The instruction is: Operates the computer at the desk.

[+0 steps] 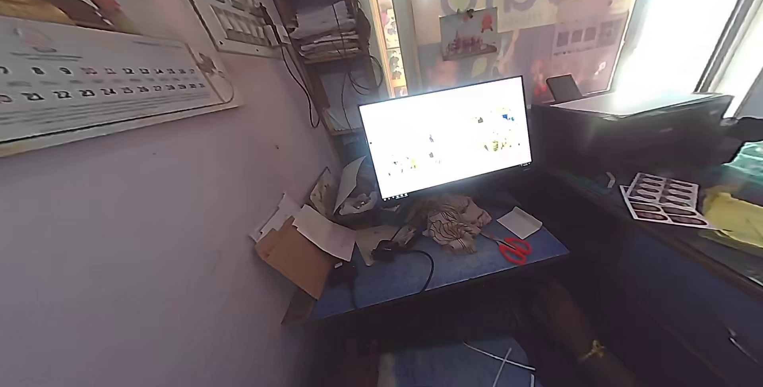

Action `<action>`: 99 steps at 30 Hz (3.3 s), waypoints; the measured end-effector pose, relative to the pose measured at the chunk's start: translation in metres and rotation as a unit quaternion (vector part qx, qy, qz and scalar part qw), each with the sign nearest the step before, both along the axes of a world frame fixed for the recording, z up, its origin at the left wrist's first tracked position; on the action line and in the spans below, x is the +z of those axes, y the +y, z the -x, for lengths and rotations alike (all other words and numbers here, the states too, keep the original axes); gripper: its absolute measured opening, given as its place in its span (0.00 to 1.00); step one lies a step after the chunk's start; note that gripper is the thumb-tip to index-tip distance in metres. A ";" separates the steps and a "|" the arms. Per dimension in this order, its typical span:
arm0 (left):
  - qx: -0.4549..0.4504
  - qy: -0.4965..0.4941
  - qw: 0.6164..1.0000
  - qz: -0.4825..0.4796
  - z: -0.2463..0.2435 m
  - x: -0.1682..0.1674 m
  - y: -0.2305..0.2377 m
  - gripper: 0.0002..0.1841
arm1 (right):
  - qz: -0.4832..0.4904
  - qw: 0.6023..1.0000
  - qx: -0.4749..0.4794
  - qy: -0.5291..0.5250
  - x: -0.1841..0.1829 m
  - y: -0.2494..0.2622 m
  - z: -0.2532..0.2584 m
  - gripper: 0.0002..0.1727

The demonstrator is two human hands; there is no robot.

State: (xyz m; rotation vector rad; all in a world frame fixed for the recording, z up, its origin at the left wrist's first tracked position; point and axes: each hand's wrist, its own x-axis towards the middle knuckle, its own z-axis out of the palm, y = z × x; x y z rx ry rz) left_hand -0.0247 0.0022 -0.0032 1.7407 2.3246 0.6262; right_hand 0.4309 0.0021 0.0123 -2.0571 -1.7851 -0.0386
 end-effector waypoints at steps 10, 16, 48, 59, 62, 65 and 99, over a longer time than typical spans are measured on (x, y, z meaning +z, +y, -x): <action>-0.001 0.052 0.998 0.020 -0.019 0.020 -0.005 0.33 | -0.001 1.000 -0.003 0.012 0.005 -0.002 0.002 0.28; -0.114 0.155 0.977 0.094 -0.063 0.038 -0.022 0.30 | 0.028 0.999 -0.018 0.014 0.012 -0.002 0.005 0.30; -0.437 0.003 0.899 -0.030 -0.164 -0.002 -0.010 0.22 | 0.049 0.999 0.005 -0.008 0.005 -0.011 0.003 0.30; -0.434 -0.005 0.897 -0.081 -0.163 -0.015 -0.005 0.21 | 0.007 1.000 0.015 -0.019 0.005 -0.006 0.005 0.27; -0.426 -0.034 0.898 -0.103 -0.162 -0.007 -0.009 0.19 | 0.011 1.000 0.014 -0.007 0.004 -0.009 0.006 0.27; -0.360 -0.085 0.920 -0.125 -0.152 0.023 -0.014 0.15 | -0.014 1.000 0.023 -0.015 0.003 -0.007 0.006 0.26; 0.015 0.035 0.997 -0.069 -0.017 -0.017 0.005 0.32 | 0.016 1.000 0.011 -0.010 -0.005 -0.001 -0.004 0.27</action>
